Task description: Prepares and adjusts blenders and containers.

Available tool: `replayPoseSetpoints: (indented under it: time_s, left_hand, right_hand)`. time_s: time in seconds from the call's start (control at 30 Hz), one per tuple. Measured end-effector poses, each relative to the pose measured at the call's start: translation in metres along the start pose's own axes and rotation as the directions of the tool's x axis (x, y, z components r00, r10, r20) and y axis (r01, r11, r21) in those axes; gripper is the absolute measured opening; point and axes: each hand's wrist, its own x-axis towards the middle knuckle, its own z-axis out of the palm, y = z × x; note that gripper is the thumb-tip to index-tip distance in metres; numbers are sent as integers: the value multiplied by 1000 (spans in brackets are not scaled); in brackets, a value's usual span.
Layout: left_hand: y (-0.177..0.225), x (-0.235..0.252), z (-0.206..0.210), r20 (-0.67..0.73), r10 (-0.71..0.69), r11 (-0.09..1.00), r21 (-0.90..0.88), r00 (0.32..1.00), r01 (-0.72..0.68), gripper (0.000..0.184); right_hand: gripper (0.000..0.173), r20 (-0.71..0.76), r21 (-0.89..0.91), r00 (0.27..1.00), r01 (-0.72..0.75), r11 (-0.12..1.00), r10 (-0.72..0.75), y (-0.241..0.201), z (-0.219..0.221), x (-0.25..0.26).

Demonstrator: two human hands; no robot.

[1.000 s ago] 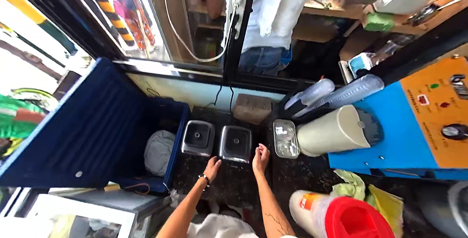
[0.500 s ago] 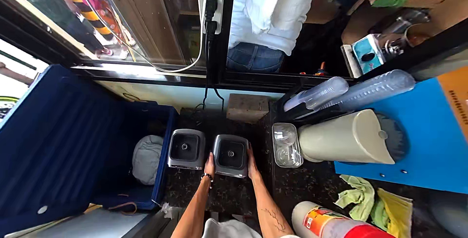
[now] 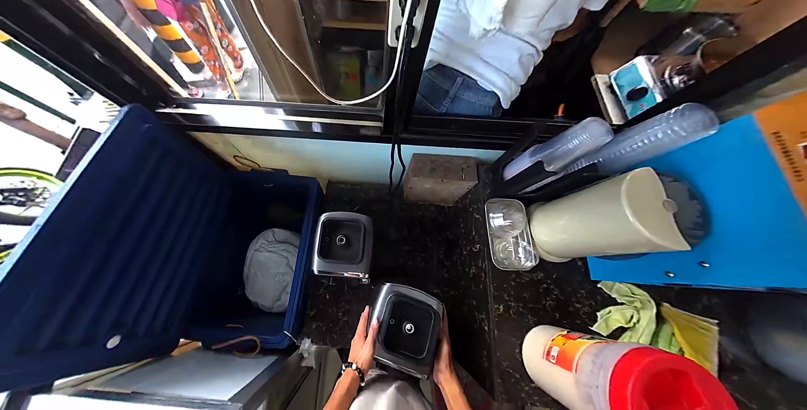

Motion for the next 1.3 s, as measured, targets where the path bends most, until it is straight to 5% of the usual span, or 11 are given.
replayPoseSetpoints:
  time_s: [0.17,0.47,0.73,0.87,1.03,1.3]
  left_hand:
    - [50,-17,-16,34,43,996,77,999,-45,66]
    - [166,-91,-43,19,164,984,69,986,-165,66]
    - [253,-123,-122,-194,336,937,162,922,-308,59]
    - [261,-137,-169,-395,349,937,158,850,-311,59]
    - [243,-127,-239,-534,271,954,36,801,-299,55]
    - [181,-73,-329,-606,37,988,-99,795,-122,52]
  right_hand:
    - [73,-61,21,996,69,997,-67,-34,14,-19]
    - [64,-91,171,989,127,977,-113,-177,47,-85]
    - [89,137,366,953,204,908,-269,-229,130,-74]
    - [95,287,389,904,193,901,-317,-240,195,-70]
    - [81,404,263,868,191,946,-288,-231,284,-60]
    - [83,423,55,891,158,986,-166,-148,384,-38]
